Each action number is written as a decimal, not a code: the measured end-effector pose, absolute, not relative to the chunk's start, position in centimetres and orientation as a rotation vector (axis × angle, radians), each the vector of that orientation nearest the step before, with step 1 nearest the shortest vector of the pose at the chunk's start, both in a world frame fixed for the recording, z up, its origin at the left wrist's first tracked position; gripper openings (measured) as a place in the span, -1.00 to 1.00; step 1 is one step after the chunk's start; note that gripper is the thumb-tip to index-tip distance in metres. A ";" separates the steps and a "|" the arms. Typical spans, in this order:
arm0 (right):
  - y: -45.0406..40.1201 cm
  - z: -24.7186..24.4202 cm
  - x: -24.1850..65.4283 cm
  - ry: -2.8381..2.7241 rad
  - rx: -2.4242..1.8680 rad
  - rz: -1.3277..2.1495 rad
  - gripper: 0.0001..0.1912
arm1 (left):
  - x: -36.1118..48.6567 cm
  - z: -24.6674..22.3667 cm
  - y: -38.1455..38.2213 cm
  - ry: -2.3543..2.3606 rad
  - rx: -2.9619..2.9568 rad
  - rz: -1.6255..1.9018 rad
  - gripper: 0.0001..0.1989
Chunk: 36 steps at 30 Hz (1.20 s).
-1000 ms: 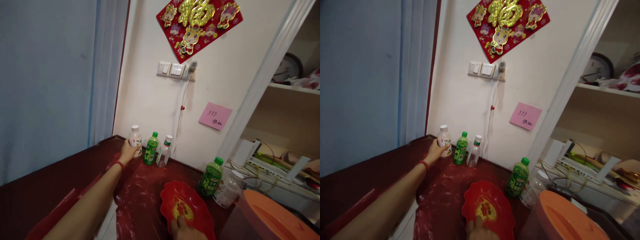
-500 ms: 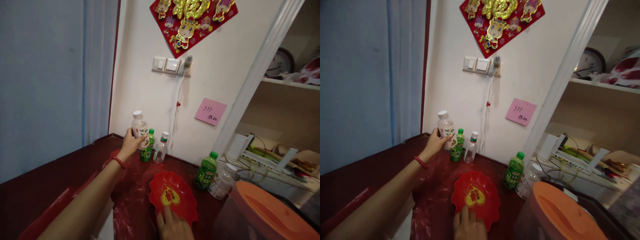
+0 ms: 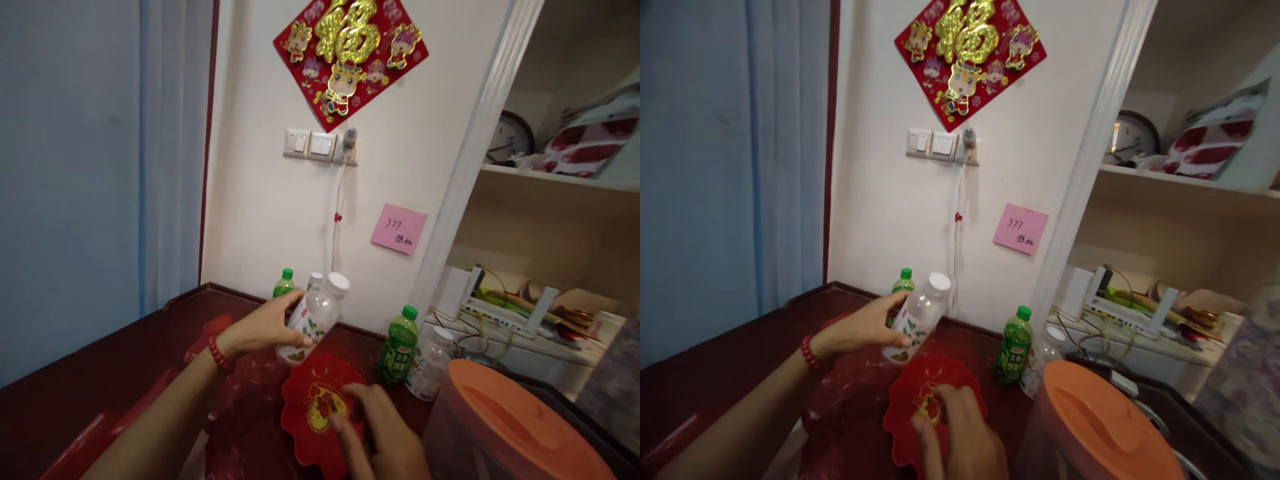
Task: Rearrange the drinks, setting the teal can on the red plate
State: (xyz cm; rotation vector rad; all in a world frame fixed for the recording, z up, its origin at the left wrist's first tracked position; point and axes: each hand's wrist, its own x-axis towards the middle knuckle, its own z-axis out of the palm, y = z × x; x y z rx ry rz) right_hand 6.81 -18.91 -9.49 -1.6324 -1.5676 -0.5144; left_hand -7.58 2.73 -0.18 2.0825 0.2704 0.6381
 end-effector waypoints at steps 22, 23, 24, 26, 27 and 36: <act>-21.9 -3.7 8.8 -1.499 -1.594 -0.355 -0.83 | -6.7 1.7 -1.7 0.166 2.553 0.248 -0.41; -21.9 -3.9 8.9 -1.514 -1.600 -0.347 -0.83 | -6.7 1.8 -1.7 0.179 2.563 0.249 -0.42; -21.9 -4.1 9.0 -1.529 -1.607 -0.344 -0.82 | -6.7 1.8 -1.8 0.190 2.576 0.256 -0.43; -21.8 -4.4 9.1 -1.557 -1.613 -0.333 -0.77 | -6.7 1.7 -1.8 0.213 2.595 0.282 -0.44; -21.7 -4.5 9.1 -1.569 -1.614 -0.327 -0.73 | -6.7 1.7 -1.7 0.224 2.599 0.292 -0.44; -22.4 -3.3 9.0 -1.584 -1.701 -0.273 -0.39 | -6.8 1.4 -1.4 0.227 2.593 0.299 -0.39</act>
